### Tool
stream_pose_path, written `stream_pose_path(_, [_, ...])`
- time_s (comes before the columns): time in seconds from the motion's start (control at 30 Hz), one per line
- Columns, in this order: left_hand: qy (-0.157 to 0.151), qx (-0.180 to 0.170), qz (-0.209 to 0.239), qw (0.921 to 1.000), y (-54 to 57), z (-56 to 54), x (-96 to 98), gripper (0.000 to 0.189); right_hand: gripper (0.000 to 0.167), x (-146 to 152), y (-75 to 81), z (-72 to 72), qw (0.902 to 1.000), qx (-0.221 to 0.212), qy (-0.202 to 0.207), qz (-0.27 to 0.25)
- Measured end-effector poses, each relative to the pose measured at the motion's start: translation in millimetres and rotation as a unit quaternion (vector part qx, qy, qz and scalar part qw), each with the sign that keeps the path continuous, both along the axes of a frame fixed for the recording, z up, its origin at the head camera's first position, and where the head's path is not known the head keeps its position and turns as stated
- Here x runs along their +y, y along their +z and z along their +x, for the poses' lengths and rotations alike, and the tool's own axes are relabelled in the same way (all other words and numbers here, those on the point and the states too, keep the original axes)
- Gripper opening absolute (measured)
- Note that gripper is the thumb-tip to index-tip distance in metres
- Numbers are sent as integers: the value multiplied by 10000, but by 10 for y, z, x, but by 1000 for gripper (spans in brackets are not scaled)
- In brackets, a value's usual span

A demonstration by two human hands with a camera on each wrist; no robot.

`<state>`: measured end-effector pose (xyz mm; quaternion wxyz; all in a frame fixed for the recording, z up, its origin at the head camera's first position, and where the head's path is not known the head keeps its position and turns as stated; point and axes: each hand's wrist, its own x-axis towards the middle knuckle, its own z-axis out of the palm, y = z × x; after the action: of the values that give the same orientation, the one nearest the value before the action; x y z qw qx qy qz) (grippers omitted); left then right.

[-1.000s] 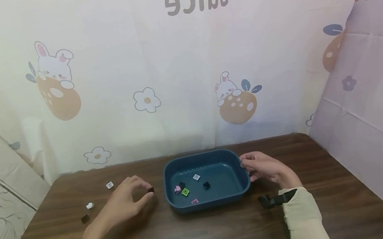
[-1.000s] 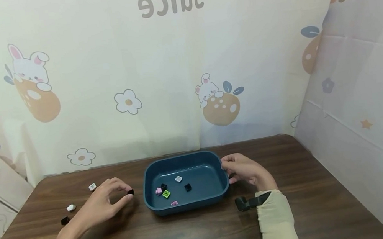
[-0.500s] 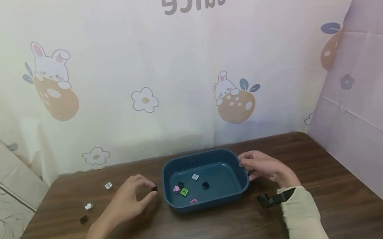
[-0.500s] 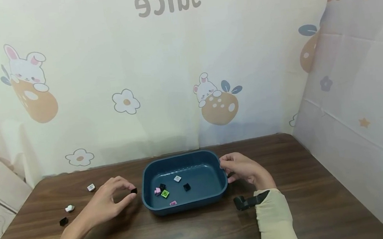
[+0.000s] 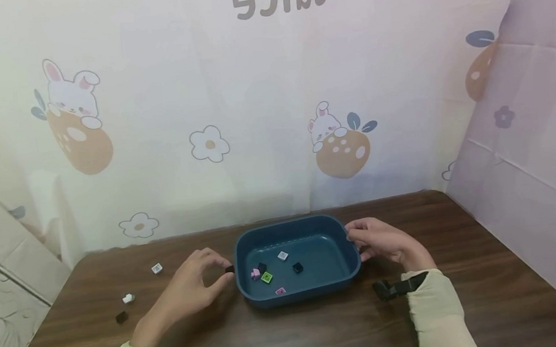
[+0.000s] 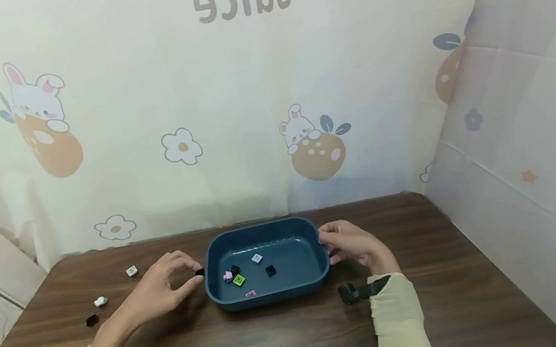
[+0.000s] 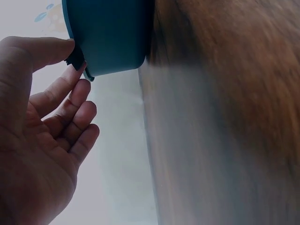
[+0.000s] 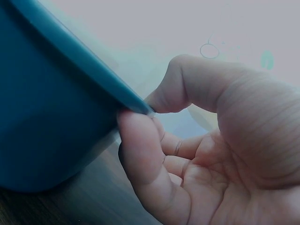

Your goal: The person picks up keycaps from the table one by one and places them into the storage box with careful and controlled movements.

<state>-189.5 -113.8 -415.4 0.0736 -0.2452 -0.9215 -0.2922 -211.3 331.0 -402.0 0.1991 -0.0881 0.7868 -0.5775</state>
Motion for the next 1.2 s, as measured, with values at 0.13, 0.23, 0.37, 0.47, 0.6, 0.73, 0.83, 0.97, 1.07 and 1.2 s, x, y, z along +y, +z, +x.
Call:
stream_pose_path(0.13, [2, 12, -21, 10000, 0, -9, 16, 16, 36, -2, -1, -8, 10000, -30, -17, 12])
stream_pose_path(0.23, [7, 21, 2, 10000, 12, -13, 22, 16, 35, 3, 1, -14, 10000, -41, -69, 35])
stream_pose_path(0.37, [-10, 75, 59, 10000, 27, -18, 28, 16, 34, 11, 3, -18, 9999, -44, -79, 47])
stream_pose_path(0.47, [-17, 132, 56, 9999, 20, -19, 27, 16, 35, 10, 0, -18, 9999, -69, -63, 54])
stream_pose_path(0.6, [-3, 175, 66, 9998, 9, -15, 29, 16, 36, -2, -4, -18, 9999, -93, -111, 75])
stream_pose_path(0.73, [23, 137, 89, 9999, 9, -19, 43, 16, 36, -16, 3, -12, 9998, -112, -167, 95])
stream_pose_path(0.83, [22, 123, 94, 9999, 15, -22, 64, 16, 36, -19, 7, -8, 9998, -114, -154, 103])
stream_pose_path(0.97, [-14, 193, 112, 9997, 20, -24, 95, 16, 37, -22, 9, -10, 9997, -136, -152, 94])
stream_pose_path(1.07, [-13, 222, 134, 9997, 22, -26, 117, 16, 37, -27, 12, -13, 9997, -158, -177, 90])
stream_pose_path(1.2, [-14, 177, 158, 9997, 29, -29, 142, 15, 38, -33, 19, -14, 9997, -145, -165, 84])
